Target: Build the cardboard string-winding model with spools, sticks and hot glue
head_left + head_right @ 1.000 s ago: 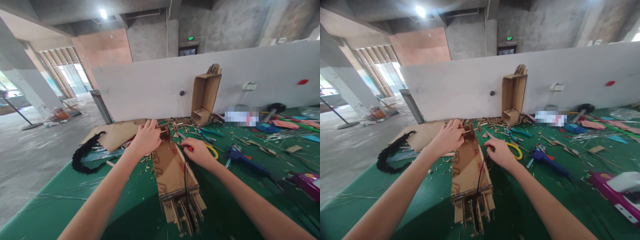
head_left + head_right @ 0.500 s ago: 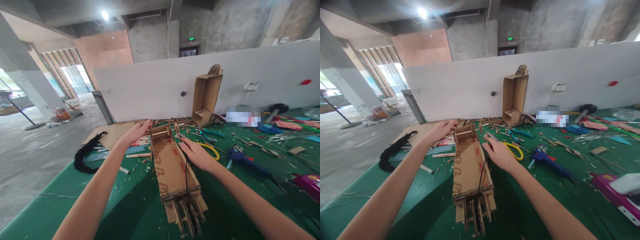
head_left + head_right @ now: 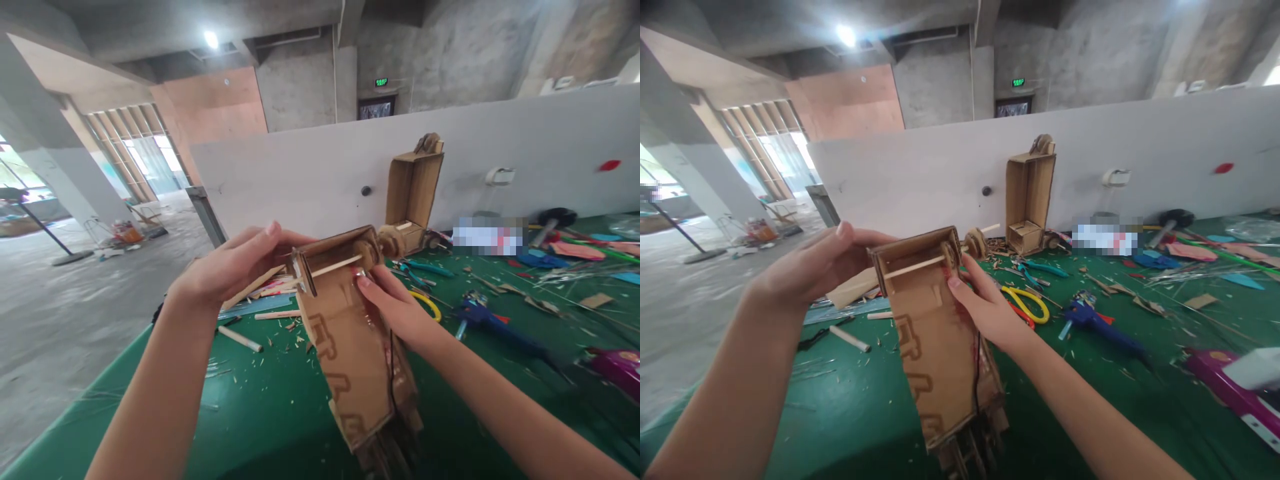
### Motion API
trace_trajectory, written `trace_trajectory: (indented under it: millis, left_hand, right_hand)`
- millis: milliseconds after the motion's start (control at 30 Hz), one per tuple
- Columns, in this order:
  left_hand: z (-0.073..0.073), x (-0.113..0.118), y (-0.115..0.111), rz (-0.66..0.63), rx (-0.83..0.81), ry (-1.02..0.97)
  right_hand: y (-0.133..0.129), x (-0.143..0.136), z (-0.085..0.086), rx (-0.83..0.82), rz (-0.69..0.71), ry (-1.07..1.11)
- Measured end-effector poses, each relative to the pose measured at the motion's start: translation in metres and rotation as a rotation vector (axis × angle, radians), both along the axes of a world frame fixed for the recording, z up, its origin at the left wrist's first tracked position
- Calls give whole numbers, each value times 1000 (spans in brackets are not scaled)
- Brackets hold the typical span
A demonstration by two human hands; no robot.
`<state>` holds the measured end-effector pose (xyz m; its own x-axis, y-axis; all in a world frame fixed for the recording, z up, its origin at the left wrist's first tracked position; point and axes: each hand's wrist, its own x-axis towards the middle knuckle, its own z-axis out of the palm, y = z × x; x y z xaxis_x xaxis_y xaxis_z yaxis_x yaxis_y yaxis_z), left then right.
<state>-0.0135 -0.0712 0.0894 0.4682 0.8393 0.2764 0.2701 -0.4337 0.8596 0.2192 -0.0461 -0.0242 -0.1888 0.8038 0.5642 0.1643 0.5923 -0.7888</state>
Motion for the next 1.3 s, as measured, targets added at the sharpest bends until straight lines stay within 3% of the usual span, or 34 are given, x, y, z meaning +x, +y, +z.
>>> trace_trajectory:
  millis: [100, 300, 467, 600, 767, 900, 1000, 1100, 1300]
  left_hand:
    - [7, 4, -14, -69, 139, -30]
    - [8, 6, -15, -80, 313, -64]
    - [10, 7, -20, 7, 336, 61]
    - [5, 10, -13, 12, 316, 114]
    - [-3, 13, 0, -69, 210, 87]
    - [-1, 10, 0, -114, 288, 79]
    - [4, 6, -4, -184, 383, 112]
    - [10, 2, -9, -209, 369, 169]
    - [9, -11, 1, -222, 350, 259]
  right_hand:
    - [-4, 0, 16, -37, 43, 122]
    - [-8, 9, 40, 323, -52, 86]
    - [-14, 8, 43, 559, -114, 35]
    - [-12, 3, 33, 414, -94, 78]
    - [-3, 2, 18, 221, 3, 112]
    - [1, 2, 13, 156, -5, 152]
    - [-2, 4, 12, 175, 58, 65]
    - [-8, 9, 9, 174, 87, -86]
    - [-7, 15, -1, -49, 171, -217]
